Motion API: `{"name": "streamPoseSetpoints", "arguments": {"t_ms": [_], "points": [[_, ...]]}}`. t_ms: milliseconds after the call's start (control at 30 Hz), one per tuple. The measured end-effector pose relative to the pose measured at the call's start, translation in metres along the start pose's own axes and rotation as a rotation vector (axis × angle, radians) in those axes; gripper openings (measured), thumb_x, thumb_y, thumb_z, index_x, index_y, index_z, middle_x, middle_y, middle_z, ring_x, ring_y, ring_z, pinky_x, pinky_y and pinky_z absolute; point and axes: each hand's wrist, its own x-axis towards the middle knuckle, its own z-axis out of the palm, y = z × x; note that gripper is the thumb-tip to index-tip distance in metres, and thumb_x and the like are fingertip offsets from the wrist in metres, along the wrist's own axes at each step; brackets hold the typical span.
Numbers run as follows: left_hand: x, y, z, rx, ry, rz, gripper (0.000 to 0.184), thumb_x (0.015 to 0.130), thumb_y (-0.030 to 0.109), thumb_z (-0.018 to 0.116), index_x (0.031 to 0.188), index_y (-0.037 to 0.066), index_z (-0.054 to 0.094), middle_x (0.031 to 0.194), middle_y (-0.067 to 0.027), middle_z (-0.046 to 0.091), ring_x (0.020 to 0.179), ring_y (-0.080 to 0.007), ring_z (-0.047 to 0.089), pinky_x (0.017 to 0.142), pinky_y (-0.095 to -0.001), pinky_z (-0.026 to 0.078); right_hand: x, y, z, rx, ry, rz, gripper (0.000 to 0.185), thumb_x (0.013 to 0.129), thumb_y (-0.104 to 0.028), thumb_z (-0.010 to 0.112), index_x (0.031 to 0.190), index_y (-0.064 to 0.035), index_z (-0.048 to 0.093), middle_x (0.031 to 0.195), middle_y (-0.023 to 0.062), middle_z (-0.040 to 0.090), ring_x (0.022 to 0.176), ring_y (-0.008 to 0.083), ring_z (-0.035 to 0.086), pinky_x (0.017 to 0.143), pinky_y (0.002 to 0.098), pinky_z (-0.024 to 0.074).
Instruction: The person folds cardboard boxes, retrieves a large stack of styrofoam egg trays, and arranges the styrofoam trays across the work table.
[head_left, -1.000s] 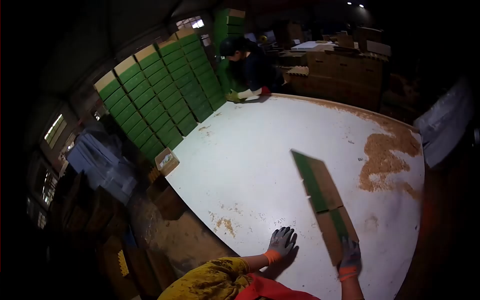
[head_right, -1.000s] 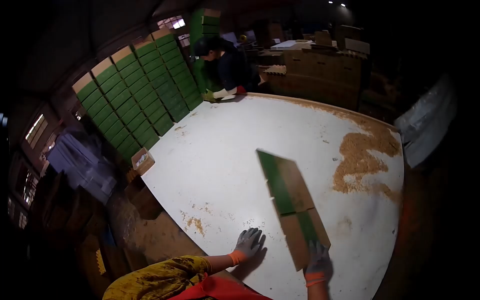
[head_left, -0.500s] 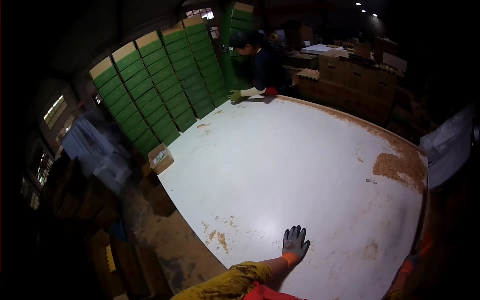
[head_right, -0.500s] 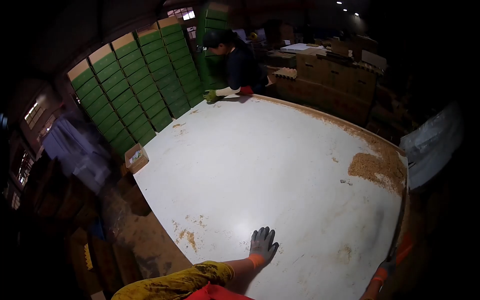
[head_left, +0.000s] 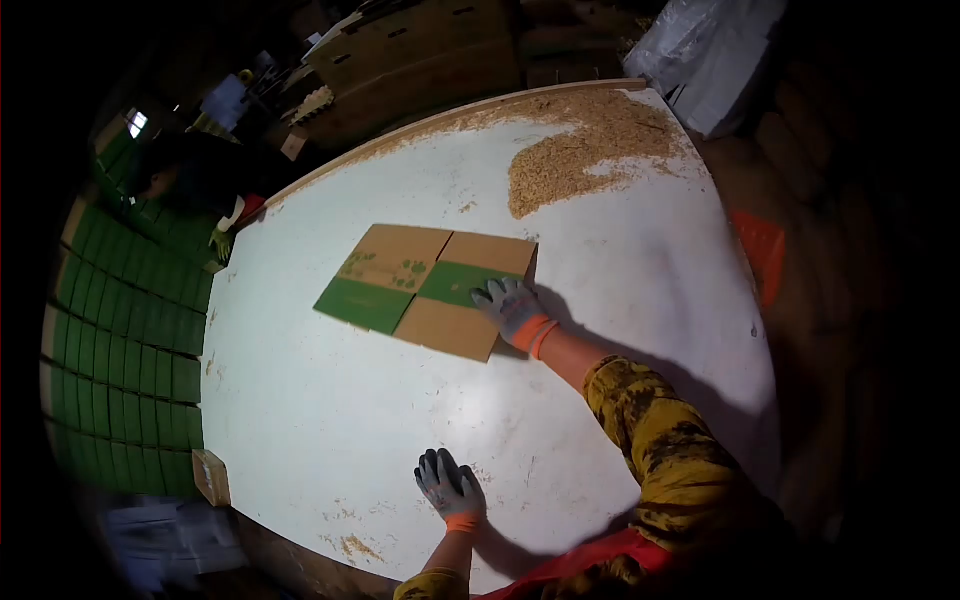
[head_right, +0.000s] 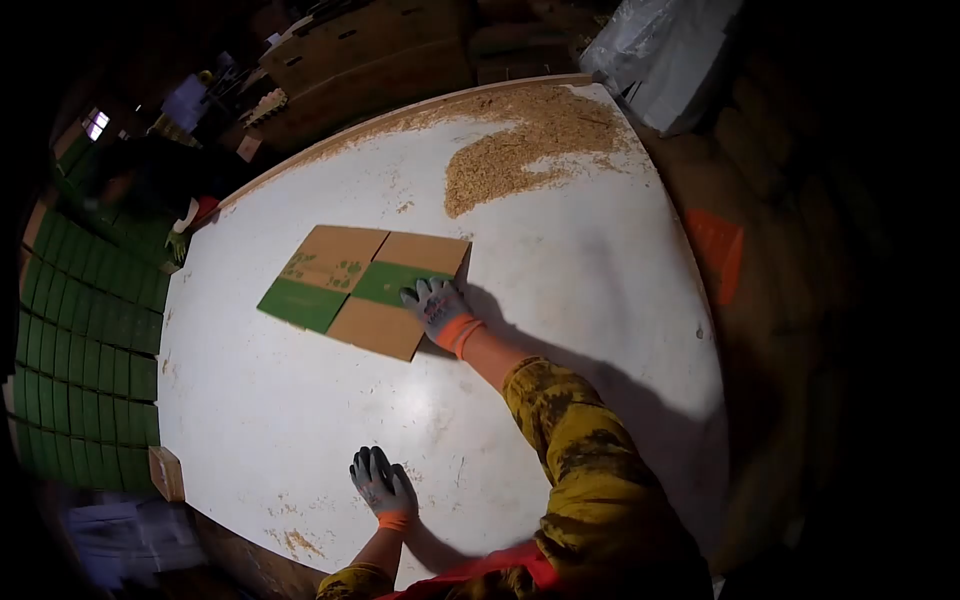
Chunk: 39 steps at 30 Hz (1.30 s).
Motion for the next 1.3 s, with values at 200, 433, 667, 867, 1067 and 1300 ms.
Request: {"name": "streamPoseSetpoints", "arguments": {"t_ms": [200,433,667,867,1067,1300], "points": [[-0.001,0.001,-0.003,0.068,-0.092,-0.036,0.059,0.092,0.027,0.048,0.147,0.006,0.043,0.154,-0.0199,0.037,0.144,-0.0411,0.029,0.120,-0.0522,0.020,-0.020,0.217,0.008,-0.076,0.014,0.396,0.050,0.086,-0.014,0.052,0.135,-0.0191,0.056,0.116,0.0132,0.058,0.107,0.0333,0.055,0.089,0.0446,0.0464],[0.003,0.015,-0.001,0.059,0.012,0.001,0.056,0.094,0.028,0.048,0.144,0.002,0.043,0.150,-0.0249,0.039,0.140,-0.0456,0.032,0.117,-0.0554,0.024,-0.154,0.376,-0.025,-0.097,0.330,0.612,0.065,0.080,-0.009,0.065,0.143,-0.0184,0.051,0.135,0.0115,0.058,0.120,0.0334,0.054,0.102,0.0420,0.0451],[0.003,0.011,0.000,0.040,-0.001,0.037,0.058,0.093,0.029,0.048,0.146,0.004,0.042,0.152,-0.0233,0.037,0.141,-0.0455,0.031,0.116,-0.0580,0.023,0.045,0.149,-0.035,0.181,0.335,0.106,0.063,0.077,-0.011,0.063,0.139,-0.0202,0.054,0.132,0.0095,0.057,0.115,0.0324,0.053,0.092,0.0437,0.0482],[0.004,-0.003,0.000,0.009,-0.034,0.074,0.062,0.088,0.030,0.048,0.142,0.001,0.044,0.143,-0.0276,0.043,0.134,-0.0496,0.037,0.111,-0.0628,0.027,0.217,0.062,0.036,-0.079,-0.079,-0.011,0.041,0.099,-0.021,0.044,0.139,-0.0218,0.052,0.128,0.0129,0.059,0.119,0.0362,0.054,0.097,0.0528,0.0430],[0.003,-0.001,-0.002,0.003,-0.079,0.017,0.064,0.089,0.032,0.048,0.146,0.003,0.043,0.150,-0.0259,0.038,0.140,-0.0478,0.031,0.116,-0.0590,0.023,0.185,0.224,0.054,-0.007,0.061,0.270,0.048,0.093,-0.015,0.049,0.141,-0.0224,0.053,0.130,0.0130,0.059,0.116,0.0344,0.056,0.096,0.0477,0.0454],[0.001,0.002,0.000,0.023,-0.016,0.020,0.064,0.086,0.030,0.051,0.143,0.002,0.045,0.149,-0.0246,0.040,0.139,-0.0477,0.033,0.117,-0.0591,0.023,-0.079,0.412,-0.012,-0.151,-0.091,0.662,0.059,0.091,-0.013,0.054,0.147,-0.0288,0.044,0.144,0.0139,0.053,0.128,0.0377,0.052,0.105,0.0463,0.0449]]}}
